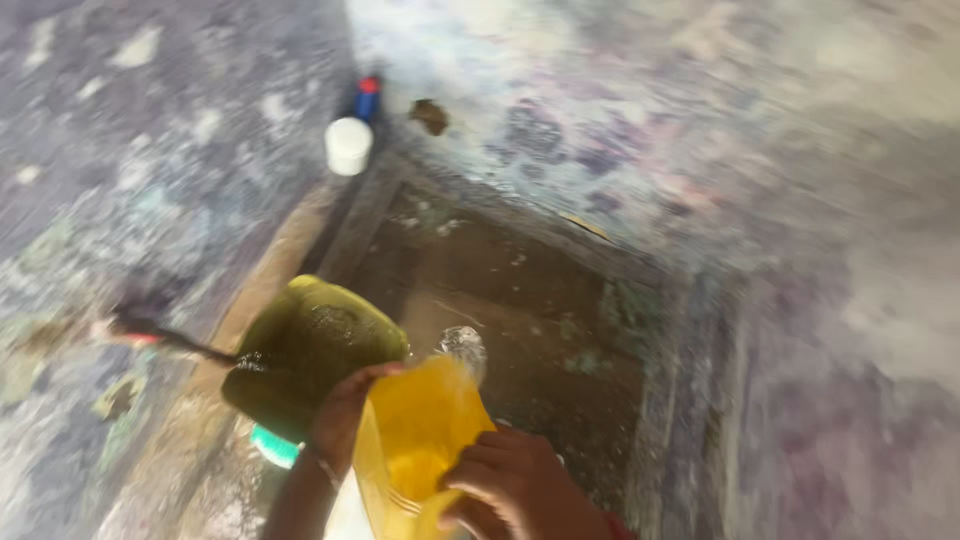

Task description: The person scrubs the bathroom floor and walls with a brush, then rinses the area using a yellow scoop to pour water from a bucket. They also handle a small container and a bottle of cleaning liquid, placing them aside before continuing to rinse the surfaces.

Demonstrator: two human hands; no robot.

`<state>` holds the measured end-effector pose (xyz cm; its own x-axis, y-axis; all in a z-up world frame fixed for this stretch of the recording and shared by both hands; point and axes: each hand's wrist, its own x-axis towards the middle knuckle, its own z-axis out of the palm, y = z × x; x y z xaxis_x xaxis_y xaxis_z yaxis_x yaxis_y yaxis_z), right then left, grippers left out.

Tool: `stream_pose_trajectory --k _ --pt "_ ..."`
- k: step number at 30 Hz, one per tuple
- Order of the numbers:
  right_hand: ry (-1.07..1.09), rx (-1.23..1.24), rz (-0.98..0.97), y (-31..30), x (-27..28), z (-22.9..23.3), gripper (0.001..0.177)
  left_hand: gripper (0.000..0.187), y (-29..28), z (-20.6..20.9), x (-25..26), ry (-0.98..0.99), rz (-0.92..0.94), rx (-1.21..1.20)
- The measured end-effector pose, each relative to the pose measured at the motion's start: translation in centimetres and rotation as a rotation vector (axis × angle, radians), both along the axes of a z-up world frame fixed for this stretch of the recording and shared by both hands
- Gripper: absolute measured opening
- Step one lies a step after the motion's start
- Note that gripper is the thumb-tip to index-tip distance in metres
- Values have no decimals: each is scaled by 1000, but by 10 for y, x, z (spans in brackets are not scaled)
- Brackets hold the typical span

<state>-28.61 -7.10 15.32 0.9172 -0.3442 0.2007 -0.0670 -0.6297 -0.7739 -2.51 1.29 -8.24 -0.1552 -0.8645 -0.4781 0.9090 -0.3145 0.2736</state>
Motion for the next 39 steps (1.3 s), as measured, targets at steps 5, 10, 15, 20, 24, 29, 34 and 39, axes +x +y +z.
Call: stream_pose_trajectory --k 5,10,15,20,24,29,34,39 --pt "-19 1006 -426 4 -104 22 34 36 -102 -18 -119 625 -712 -105" --pt "-614 1371 -578 18 -189 -14 37 34 -141 -46 -247 402 -720 -193" --pt "-1034 1426 -606 40 -262 -34 39 34 -170 -23 -330 145 -844 -356" --pt "-1309 1380 -824 65 -305 -17 44 35 -171 5 -394 -198 -1130 -549" --pt "-1377 1351 -867 57 -306 7 53 35 -153 17 -395 -504 -1492 -678" --pt "-1146 1397 -1026 36 -275 23 43 38 -152 57 -360 -1473 -1608 -1005" --pt "-789 1405 -1214 18 -232 10 39 23 -140 118 -257 -1548 -808 -208" --pt "-468 1306 -1228 3 -180 -27 32 31 -121 140 -159 -1897 -557 -39"
